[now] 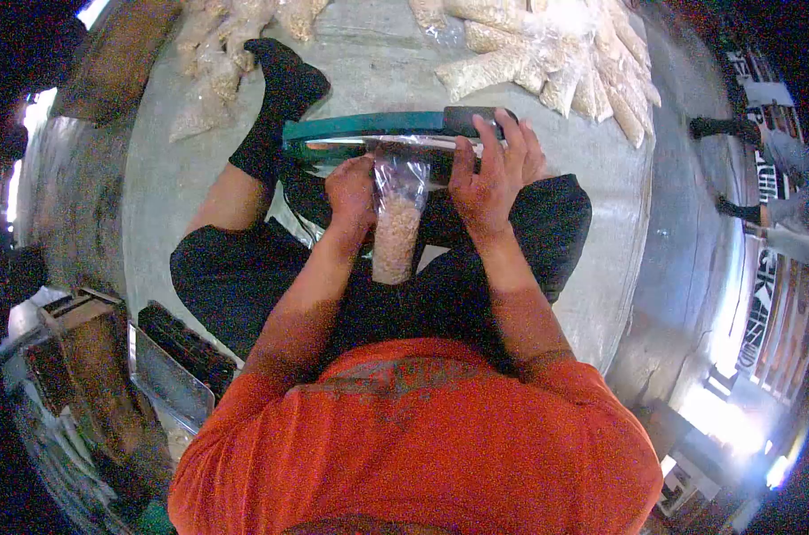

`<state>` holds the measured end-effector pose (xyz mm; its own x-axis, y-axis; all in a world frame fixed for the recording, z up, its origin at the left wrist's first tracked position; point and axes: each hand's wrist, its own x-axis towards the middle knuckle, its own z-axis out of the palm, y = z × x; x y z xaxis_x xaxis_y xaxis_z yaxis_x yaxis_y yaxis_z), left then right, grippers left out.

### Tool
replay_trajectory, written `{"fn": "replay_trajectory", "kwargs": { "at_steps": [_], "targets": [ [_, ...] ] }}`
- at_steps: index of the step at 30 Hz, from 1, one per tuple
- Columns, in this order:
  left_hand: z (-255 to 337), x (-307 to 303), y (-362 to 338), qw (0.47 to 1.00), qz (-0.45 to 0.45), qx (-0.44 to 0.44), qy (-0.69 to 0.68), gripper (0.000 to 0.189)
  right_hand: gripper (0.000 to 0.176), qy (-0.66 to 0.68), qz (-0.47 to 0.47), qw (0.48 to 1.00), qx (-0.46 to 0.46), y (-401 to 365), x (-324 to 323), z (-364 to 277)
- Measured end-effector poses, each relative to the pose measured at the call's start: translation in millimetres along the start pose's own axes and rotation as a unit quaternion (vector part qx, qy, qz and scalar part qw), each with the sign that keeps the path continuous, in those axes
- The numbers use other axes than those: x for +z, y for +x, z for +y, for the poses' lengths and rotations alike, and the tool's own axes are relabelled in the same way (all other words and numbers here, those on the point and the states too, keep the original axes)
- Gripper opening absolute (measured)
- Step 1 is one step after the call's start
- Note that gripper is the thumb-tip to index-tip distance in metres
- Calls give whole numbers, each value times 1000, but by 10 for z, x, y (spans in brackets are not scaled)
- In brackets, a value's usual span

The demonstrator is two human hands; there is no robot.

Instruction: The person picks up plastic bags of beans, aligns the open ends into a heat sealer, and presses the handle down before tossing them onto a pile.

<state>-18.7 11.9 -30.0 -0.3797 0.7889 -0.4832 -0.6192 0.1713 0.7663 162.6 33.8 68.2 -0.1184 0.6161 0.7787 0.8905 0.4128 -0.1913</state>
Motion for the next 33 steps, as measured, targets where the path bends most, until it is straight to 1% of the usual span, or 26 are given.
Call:
{"fn": "replay_trajectory", "kwargs": {
  "at_steps": [2,3,5,6,8,10,12,14,15,17,19,21,24,27,30,32,33],
  "targets": [
    [-95,-33,61,992,34,67,96,17,29,13,-12,1000,-2,1,23,19],
    [-138,-62,96,993,36,67,93,17,29,22,-26,999,2,-10,26,34],
    [-145,-88,141,982,19,107,158,17,29,6,-35,999,3,-44,43,51],
    [-173,-84,136,982,19,106,156,17,29,-9,-41,999,8,-68,58,63],
    [-13,23,0,995,38,40,87,17,28,16,-43,999,6,-129,123,134],
    [-40,14,32,995,39,41,78,17,28,42,-46,998,2,-211,193,211],
    [-78,0,53,996,41,40,68,17,28,51,-103,993,21,-308,256,285],
    [11,43,-29,997,51,-3,54,17,27,37,-117,992,22,-386,305,307],
    [31,46,-41,997,56,-6,48,17,26,23,-129,991,26,-418,327,333],
    [53,11,-41,995,25,22,90,17,25,16,-138,990,21,-406,340,331],
    [47,-1,-48,994,40,10,101,18,25,11,-151,988,19,-433,340,308],
    [24,-20,-22,993,47,2,112,20,25,-27,-152,988,16,-427,347,304],
    [1,-28,-3,990,47,0,135,20,25,-26,-152,988,10,-427,351,318],
    [119,8,-77,988,41,0,147,19,25,-28,-149,988,-2,-428,361,347],
    [136,-4,-80,985,35,3,171,18,25,-26,-152,988,7,-417,343,340],
    [98,-26,-46,978,17,38,204,18,25,-25,-156,987,7,-414,339,351],
    [68,-32,-42,978,17,38,203,18,25,-22,-159,987,6,-417,340,355]
  ]
}}
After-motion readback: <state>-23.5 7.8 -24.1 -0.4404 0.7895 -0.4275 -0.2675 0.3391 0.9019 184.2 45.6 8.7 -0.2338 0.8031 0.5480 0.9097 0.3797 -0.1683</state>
